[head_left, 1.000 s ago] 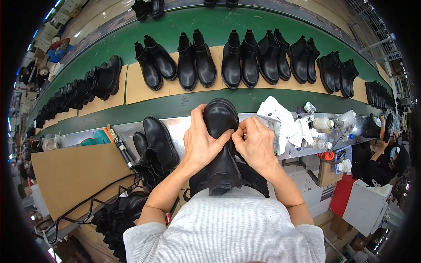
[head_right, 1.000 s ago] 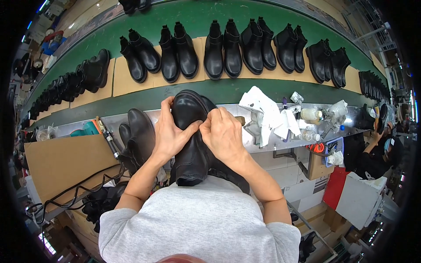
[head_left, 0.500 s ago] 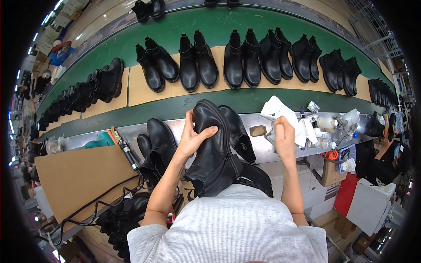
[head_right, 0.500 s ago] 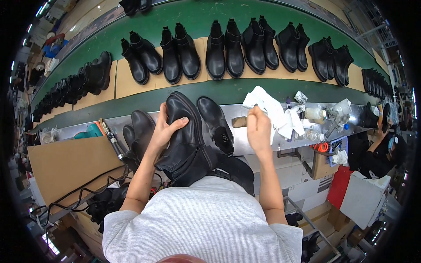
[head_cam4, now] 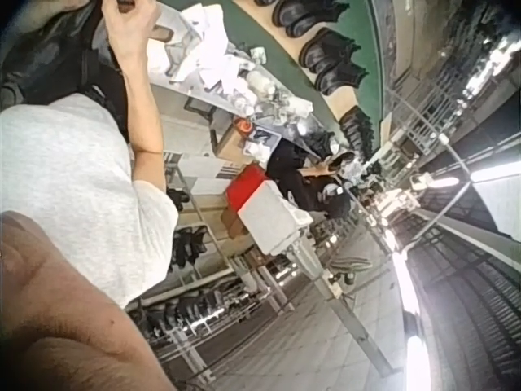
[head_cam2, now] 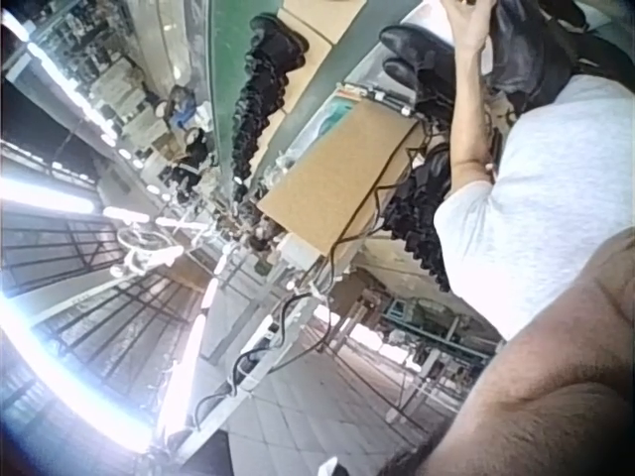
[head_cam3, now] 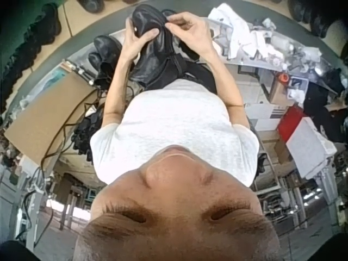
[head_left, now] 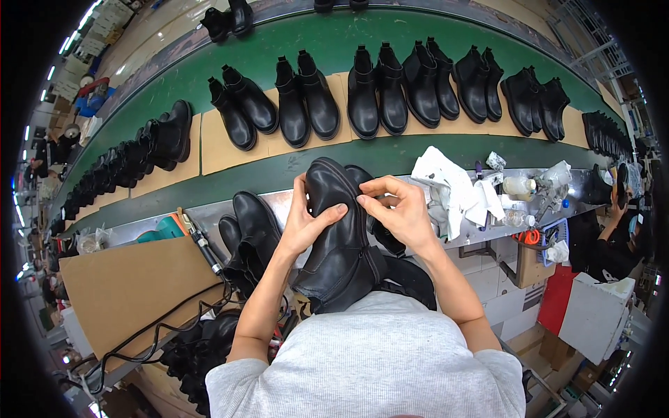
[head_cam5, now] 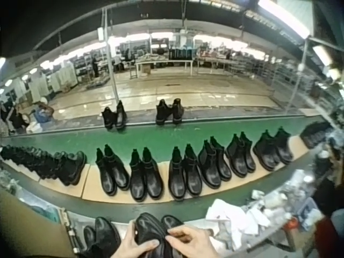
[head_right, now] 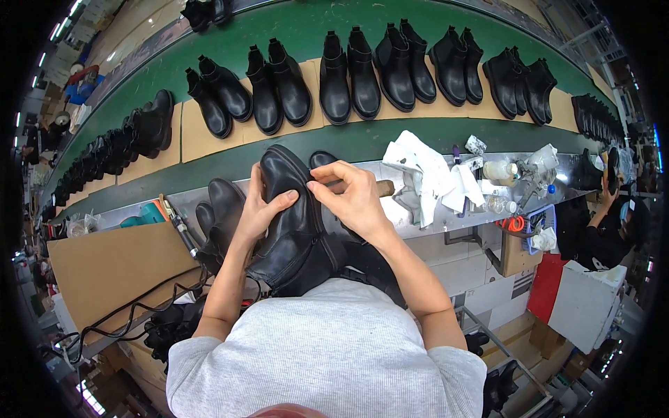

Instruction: Cleaning and inspecting black leather boots on a shoe manufacturing assembly line.

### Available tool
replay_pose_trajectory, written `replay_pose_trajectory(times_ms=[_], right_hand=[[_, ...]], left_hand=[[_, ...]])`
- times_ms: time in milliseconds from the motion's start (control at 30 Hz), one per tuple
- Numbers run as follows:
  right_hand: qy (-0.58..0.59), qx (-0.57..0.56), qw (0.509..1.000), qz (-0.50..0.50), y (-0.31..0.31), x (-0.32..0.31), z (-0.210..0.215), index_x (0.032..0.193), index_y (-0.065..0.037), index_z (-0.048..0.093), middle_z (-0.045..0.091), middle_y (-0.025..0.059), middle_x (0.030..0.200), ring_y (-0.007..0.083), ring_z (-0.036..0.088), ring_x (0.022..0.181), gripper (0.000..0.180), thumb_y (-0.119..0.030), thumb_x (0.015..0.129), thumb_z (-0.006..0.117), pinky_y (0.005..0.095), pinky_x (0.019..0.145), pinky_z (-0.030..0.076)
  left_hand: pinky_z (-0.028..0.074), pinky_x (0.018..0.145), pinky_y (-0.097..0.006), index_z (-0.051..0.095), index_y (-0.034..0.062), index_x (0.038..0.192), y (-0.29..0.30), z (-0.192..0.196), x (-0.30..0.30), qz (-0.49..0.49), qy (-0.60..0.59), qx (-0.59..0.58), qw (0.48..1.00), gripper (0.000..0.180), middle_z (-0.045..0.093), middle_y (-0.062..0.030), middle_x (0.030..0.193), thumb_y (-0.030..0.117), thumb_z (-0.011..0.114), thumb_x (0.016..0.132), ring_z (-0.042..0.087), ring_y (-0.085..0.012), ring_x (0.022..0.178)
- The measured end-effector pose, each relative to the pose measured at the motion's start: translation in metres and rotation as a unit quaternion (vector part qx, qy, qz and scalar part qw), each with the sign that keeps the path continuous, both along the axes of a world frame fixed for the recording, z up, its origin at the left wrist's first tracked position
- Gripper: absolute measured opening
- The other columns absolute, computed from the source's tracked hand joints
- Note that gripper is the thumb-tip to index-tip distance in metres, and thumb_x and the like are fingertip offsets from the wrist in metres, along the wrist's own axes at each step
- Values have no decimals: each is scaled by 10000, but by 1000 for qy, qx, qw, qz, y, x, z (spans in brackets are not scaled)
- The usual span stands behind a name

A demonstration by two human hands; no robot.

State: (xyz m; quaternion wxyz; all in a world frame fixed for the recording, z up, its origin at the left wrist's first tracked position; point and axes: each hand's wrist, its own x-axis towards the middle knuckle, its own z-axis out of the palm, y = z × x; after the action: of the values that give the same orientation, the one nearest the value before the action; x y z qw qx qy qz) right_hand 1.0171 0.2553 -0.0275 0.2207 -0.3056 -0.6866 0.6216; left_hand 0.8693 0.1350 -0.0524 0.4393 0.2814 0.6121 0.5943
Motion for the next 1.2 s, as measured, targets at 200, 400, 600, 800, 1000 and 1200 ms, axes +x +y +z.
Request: replay_pose_trajectory(times_ms=[200,400,600,800,1000,1200], right_hand=[[-26,-15,999,16,8,0,5,919,49,642,667,104,835,132,647,754,224,-92,757,705,233,638,524],[-25,-77,995,51,17,1,0,915,51,618,640,77,828,99,616,740,164,-13,778,681,205,642,527],[-39,-46,997,50,20,-4,1,861,40,626,659,86,775,121,630,712,205,-90,729,715,241,638,507],[-107,22,991,82,26,-6,-5,854,16,603,622,45,774,89,580,699,176,-81,756,712,237,606,497],[62,-215,973,56,15,4,-40,982,28,605,640,56,903,95,599,815,188,-61,821,649,232,714,501],[108,-235,964,57,8,8,-36,1057,24,587,617,77,1016,130,586,919,234,-24,832,629,266,823,492]], left_hand=[[415,914,-319,277,-17,1262,1,2,1,-11,37,11,999,756,454,-140,1144,189,770,727,489,-215,1069],[406,921,-322,277,-19,1259,2,2,1,-16,46,16,999,756,453,-141,1149,193,770,727,487,-218,1071],[377,947,-318,284,-19,1247,3,4,2,-28,106,8,994,734,465,-150,1150,191,763,731,467,-220,1097],[377,950,-318,291,-5,1251,10,-4,2,-29,15,-14,999,717,463,-140,1174,166,750,728,459,-212,1113],[372,981,-312,226,4,1370,8,-29,-9,-44,-218,-30,974,832,421,-153,1258,210,706,722,431,-235,1187],[409,964,-344,171,81,1412,6,-32,-11,-83,-263,12,961,880,393,-170,1310,237,701,727,459,-252,1173]])
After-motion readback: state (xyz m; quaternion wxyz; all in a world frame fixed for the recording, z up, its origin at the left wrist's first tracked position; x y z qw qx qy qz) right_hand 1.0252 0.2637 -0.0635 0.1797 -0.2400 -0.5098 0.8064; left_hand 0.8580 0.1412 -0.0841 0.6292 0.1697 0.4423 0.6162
